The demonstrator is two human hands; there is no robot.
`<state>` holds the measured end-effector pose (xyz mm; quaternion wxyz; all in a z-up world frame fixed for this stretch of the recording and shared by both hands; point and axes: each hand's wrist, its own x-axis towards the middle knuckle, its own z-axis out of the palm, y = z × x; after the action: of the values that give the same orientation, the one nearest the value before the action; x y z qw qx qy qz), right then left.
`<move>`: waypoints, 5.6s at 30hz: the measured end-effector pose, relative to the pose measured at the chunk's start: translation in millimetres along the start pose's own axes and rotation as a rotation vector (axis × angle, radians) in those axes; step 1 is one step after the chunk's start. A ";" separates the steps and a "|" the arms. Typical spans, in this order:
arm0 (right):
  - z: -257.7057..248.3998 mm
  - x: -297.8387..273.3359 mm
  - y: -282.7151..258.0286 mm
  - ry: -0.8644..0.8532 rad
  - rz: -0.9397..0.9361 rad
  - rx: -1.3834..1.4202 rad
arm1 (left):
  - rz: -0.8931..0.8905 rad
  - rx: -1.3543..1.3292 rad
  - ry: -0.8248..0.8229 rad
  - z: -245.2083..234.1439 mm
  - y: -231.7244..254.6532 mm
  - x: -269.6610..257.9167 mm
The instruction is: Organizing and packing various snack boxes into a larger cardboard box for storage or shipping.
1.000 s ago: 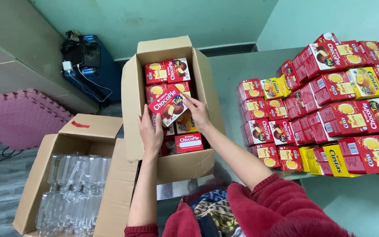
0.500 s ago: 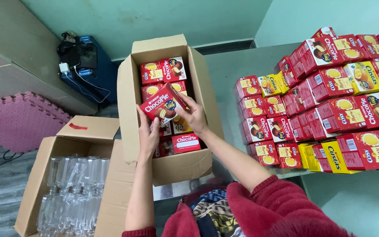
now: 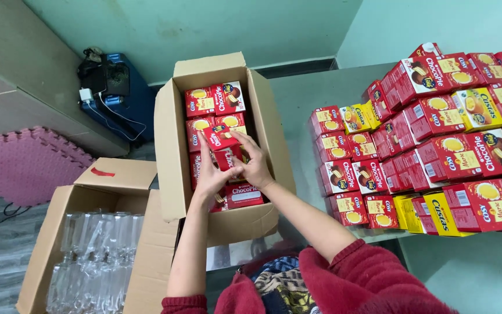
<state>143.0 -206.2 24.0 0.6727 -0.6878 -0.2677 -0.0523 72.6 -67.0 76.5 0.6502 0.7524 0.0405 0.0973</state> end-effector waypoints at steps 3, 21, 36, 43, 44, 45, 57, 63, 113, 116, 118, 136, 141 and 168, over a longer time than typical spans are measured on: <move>-0.2 -3.6 4.3 0.010 0.058 0.055 | -0.023 -0.009 0.000 1.4 24.0 -10.5; 3.1 -8.8 3.4 0.191 0.078 0.070 | 0.439 0.326 0.389 -5.4 -47.7 -18.9; -0.2 -8.9 12.8 0.258 -0.246 -0.500 | 0.727 0.670 0.470 2.4 -55.9 -15.5; -4.4 1.2 0.2 0.394 -0.193 -0.393 | 0.718 1.003 0.554 3.1 -60.6 -4.3; -5.7 2.1 3.1 0.417 -0.183 -0.361 | 0.709 1.011 0.560 3.7 -58.8 -4.3; -7.0 2.6 6.4 0.441 -0.172 -0.328 | 0.699 1.019 0.565 4.4 -57.4 -4.6; -3.6 1.5 0.0 0.456 -0.147 -0.338 | 0.550 0.584 0.409 2.2 -58.5 -1.6; -7.6 2.6 2.7 0.501 -0.055 -0.253 | 0.511 0.396 0.429 -2.2 -35.0 -5.3; 0.9 1.0 -2.4 0.221 -0.031 -0.208 | 0.478 0.369 0.468 -7.1 -48.7 -4.9; 3.2 -2.3 1.4 0.209 -0.056 -0.200 | 0.339 0.309 0.498 -13.0 -52.0 -6.9; 1.2 1.1 4.1 0.211 -0.079 -0.208 | 0.287 0.257 0.521 -12.7 -56.2 -0.7; 7.7 0.8 -16.1 0.208 0.343 -0.131 | 0.393 0.502 0.588 -1.1 -56.6 -1.2; 13.6 -2.9 -9.2 0.144 0.165 -0.172 | 0.392 0.548 0.652 -1.7 -63.9 -1.8; -1.2 7.1 -29.8 0.027 0.622 0.238 | 0.683 1.144 0.719 0.2 -58.8 -4.1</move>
<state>136.3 -206.7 53.9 0.7357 -0.6523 -0.0401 0.1780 72.5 -59.1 18.0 0.0389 0.8651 0.0589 0.4967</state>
